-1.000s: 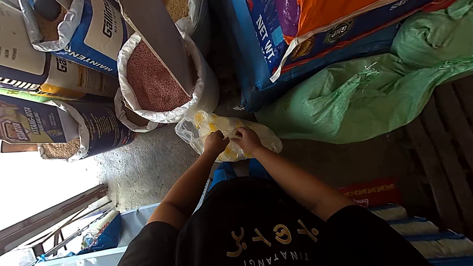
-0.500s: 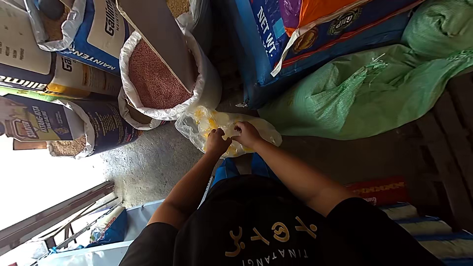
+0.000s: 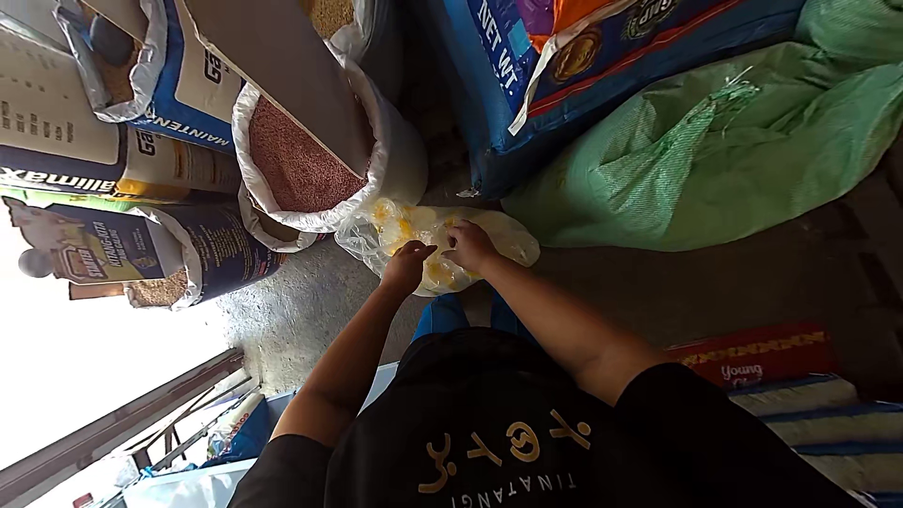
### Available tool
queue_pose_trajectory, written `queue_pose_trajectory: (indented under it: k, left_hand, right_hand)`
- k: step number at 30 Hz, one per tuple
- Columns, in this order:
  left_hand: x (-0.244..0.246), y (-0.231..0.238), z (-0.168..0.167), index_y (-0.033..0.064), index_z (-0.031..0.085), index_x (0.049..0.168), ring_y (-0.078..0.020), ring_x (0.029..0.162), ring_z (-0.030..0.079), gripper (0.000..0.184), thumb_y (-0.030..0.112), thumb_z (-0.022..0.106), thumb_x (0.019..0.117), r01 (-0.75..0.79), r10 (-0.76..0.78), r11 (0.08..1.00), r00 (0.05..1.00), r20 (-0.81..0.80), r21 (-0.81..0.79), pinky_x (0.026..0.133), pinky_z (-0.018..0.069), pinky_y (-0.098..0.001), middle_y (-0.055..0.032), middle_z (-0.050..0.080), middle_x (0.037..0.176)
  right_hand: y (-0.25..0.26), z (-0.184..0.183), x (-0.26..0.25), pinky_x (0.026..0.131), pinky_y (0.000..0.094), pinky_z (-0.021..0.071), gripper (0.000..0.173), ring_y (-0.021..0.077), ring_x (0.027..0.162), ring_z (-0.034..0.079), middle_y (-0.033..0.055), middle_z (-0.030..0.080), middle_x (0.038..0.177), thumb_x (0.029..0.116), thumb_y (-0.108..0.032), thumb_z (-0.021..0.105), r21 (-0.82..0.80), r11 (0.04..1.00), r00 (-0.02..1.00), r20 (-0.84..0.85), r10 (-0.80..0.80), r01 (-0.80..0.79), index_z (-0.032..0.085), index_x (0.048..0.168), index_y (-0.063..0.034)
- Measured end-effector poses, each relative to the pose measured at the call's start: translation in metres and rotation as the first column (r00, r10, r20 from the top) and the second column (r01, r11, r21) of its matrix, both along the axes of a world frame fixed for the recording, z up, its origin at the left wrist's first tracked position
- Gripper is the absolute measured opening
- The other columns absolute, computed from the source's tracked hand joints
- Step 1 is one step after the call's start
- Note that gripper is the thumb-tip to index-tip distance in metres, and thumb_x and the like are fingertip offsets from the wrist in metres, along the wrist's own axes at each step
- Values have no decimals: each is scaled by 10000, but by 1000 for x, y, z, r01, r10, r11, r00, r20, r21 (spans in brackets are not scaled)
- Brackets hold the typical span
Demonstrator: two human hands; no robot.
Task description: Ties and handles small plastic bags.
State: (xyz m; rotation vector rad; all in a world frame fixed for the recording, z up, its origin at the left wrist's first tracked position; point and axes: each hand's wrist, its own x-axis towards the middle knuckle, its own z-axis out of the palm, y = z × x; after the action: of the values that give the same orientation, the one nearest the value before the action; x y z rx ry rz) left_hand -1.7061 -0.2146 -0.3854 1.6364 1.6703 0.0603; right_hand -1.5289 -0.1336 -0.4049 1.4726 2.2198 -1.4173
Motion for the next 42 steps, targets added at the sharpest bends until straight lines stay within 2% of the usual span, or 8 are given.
queue_pose_trajectory:
  k: [3,10,17,19,24,31,36,42]
  left_hand:
    - [4,11,4,240,617,1441,-394,1307,566,559,-71,485,996,244,-254,967,955,-154,-79,1043,499,-566,-141,563,1467]
    - [17,35,14,88,696,1242,-397,1161,616,324,-35,527,995,656,-657,749,716,-236,-98,942,522,-564,-185,603,1317]
    - [42,44,16,35,671,1288,-405,1215,582,324,-8,481,1029,605,-667,745,676,-313,-281,982,513,-550,-211,528,1394]
    - [36,42,12,15,684,1214,-411,1235,572,279,-29,518,995,594,-643,766,723,-252,-247,1000,515,-553,-205,519,1423]
    - [25,41,12,61,635,1374,-415,1256,591,401,-43,501,1010,630,-643,766,745,-175,-132,1024,515,-549,-204,543,1454]
    - [72,44,29,-68,583,1296,-441,1250,572,299,-52,463,1023,479,-622,770,711,-329,-422,935,566,-549,-255,442,1465]
    - [91,50,29,-36,563,1374,-445,1247,566,377,-61,467,1010,379,-595,780,697,-400,-498,941,553,-569,-244,402,1507]
    - [72,61,23,41,670,1299,-465,1210,577,333,-4,531,999,481,-660,731,678,-324,-484,930,554,-591,-279,402,1494]
  right_hand:
    - [0,-1,2,964,554,510,268,388,1111,622,225,650,1118,867,-174,812,-3,1000,1000,15,3,-3,704,1000,31]
    - [-3,-1,6,958,549,519,232,382,1110,623,217,637,1141,859,-128,807,-3,1000,999,44,3,-2,712,1007,22]
    - [-4,-4,2,974,576,507,218,396,1141,616,231,643,1167,836,-72,786,15,1000,999,42,-17,17,720,1017,30]
    - [-3,-4,5,984,576,505,241,396,1154,614,226,644,1182,846,-105,795,15,1000,998,63,-18,17,724,1035,26]
    - [3,-5,19,988,566,504,263,388,1139,617,217,648,1153,843,-137,828,21,1000,999,49,-25,24,722,1017,28]
    - [4,-15,22,976,573,509,246,393,1118,624,227,646,1145,824,-107,835,20,999,999,-18,-44,44,719,985,38]
    - [2,-15,20,969,571,515,180,385,1122,627,218,646,1159,830,-53,795,29,998,998,-25,-56,57,724,976,26]
    - [-7,-17,10,952,574,523,170,380,1111,635,204,651,1158,814,-15,753,60,996,998,3,-68,67,729,980,13]
